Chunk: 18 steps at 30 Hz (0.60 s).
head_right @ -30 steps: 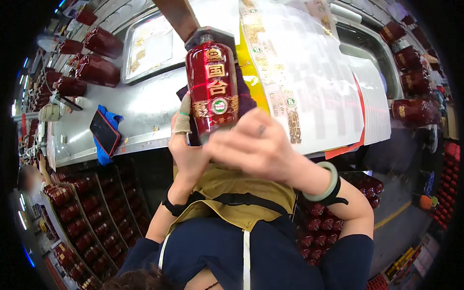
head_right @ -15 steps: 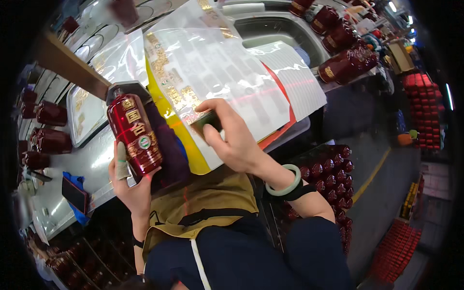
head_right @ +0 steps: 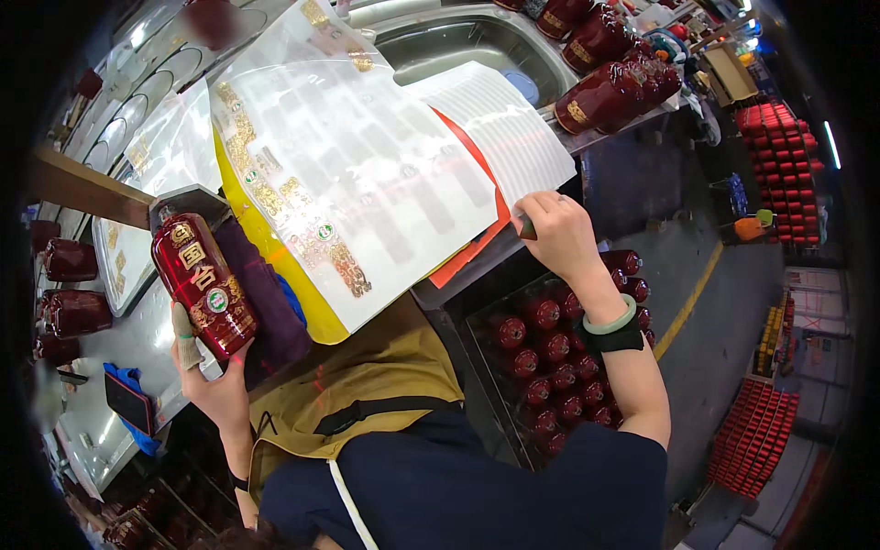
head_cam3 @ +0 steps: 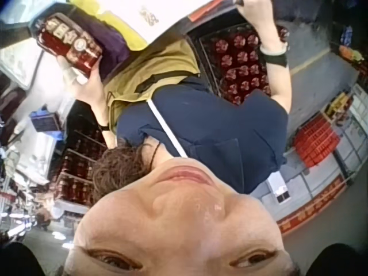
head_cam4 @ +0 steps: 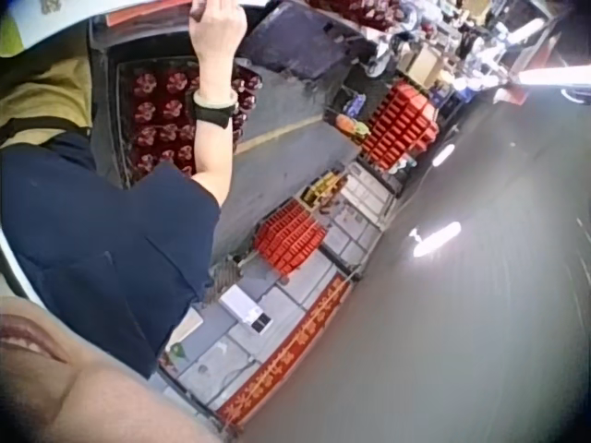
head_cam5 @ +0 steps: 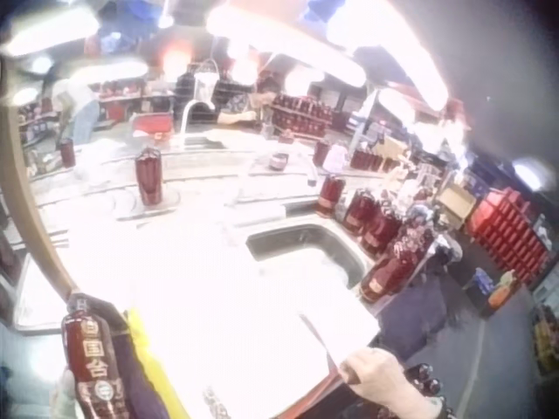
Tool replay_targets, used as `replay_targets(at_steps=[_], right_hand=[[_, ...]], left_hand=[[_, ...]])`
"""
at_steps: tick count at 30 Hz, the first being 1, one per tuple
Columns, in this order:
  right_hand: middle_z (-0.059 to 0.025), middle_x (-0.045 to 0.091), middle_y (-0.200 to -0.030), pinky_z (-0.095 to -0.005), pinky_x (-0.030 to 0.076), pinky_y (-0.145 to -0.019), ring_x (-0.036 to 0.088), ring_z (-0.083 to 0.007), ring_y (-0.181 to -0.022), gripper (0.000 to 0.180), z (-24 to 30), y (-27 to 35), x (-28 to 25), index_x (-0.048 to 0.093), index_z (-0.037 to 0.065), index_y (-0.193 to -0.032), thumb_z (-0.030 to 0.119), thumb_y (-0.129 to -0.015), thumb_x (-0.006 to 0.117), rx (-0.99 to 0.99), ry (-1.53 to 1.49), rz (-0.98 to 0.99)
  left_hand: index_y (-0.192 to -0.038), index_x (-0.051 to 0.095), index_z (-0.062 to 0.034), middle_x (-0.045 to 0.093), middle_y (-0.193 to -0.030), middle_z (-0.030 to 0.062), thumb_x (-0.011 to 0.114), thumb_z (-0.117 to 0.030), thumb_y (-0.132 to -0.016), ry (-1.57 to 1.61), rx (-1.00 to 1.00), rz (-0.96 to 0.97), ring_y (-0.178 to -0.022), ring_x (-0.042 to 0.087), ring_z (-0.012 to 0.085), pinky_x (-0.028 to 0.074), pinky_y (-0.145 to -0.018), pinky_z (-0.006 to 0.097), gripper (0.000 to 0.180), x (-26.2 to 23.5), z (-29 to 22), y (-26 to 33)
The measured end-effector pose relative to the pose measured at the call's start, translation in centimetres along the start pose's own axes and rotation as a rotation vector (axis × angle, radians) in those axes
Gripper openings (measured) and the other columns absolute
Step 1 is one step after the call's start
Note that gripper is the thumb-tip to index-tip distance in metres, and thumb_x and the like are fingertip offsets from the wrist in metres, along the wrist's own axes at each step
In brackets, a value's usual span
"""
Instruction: The recorder labels red liquor bottles on an industrial assembly line, using a handheld tool to smooth and align labels.
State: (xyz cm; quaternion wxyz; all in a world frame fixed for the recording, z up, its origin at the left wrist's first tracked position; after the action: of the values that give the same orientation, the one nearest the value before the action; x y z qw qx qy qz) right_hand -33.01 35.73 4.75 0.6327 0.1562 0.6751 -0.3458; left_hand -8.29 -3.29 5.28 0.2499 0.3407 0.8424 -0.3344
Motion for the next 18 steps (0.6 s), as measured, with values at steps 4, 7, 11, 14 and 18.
replay_targets(at_steps=[4,7,11,14,18], right_hand=[[-0.0067,0.067,-0.086,-0.0370,0.053,-0.073,0.068,-0.0274,-0.082,0.018,-0.4,0.2,0.0,0.063,0.008,-0.086,0.003,-0.074,0.077,0.048,0.000,-0.052],[-0.0067,0.068,-0.086,-0.0371,0.054,-0.072,0.068,-0.0275,-0.082,0.019,-0.6,0.3,0.4,0.064,0.008,-0.085,0.005,-0.073,0.078,0.076,0.037,-0.052],[-0.0069,0.068,-0.086,-0.0373,0.054,-0.071,0.068,-0.0273,-0.082,0.018,-0.2,-0.3,0.0,0.065,0.008,-0.084,0.005,-0.073,0.079,0.085,0.017,-0.051],[-0.0074,0.068,-0.084,-0.0383,0.054,-0.069,0.069,-0.0280,-0.080,0.015,-0.5,0.1,0.8,0.066,0.008,-0.085,0.007,-0.076,0.078,0.128,0.045,0.049],[-0.0118,0.070,-0.085,-0.0435,0.054,-0.069,0.069,-0.0343,-0.078,0.010,-3.0,-2.8,0.0,0.069,0.005,-0.087,0.014,-0.085,0.074,0.251,-0.153,-0.010]], left_hand=[[-0.148,0.055,-0.0006,0.057,-0.152,0.0139,0.091,-0.002,-0.066,-0.020,0.007,0.000,-0.131,0.058,0.0307,0.043,-0.112,0.040,0.090,0.1,0.0,-0.1],[-0.148,0.055,-0.0007,0.057,-0.152,0.0140,0.092,-0.003,-0.065,-0.022,-0.001,0.000,-0.132,0.058,0.0306,0.043,-0.112,0.040,0.091,0.2,-0.2,-0.1],[-0.149,0.055,-0.0015,0.057,-0.152,0.0144,0.090,-0.001,-0.065,0.004,-0.020,-0.012,-0.131,0.058,0.0303,0.043,-0.112,0.040,0.091,0.1,0.1,-0.2],[-0.150,0.054,-0.0026,0.057,-0.152,0.0145,0.088,0.002,-0.064,-0.021,0.010,-0.013,-0.130,0.058,0.0301,0.042,-0.113,0.040,0.092,0.0,-0.4,-0.1],[-0.151,0.053,-0.0035,0.055,-0.154,0.0151,0.086,0.003,-0.064,-0.018,0.007,-0.006,-0.131,0.057,0.0304,0.041,-0.113,0.040,0.093,0.0,-0.7,-0.1]])
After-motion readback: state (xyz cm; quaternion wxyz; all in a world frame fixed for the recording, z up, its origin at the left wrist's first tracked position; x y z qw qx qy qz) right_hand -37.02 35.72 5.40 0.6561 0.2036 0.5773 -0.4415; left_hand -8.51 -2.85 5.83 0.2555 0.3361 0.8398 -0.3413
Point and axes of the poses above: each hand's wrist, its own y-axis away from the middle knuckle, its own x-axis out of the palm, z = x × y, the point moved 9 cm from there along -y, towards the middle knuckle
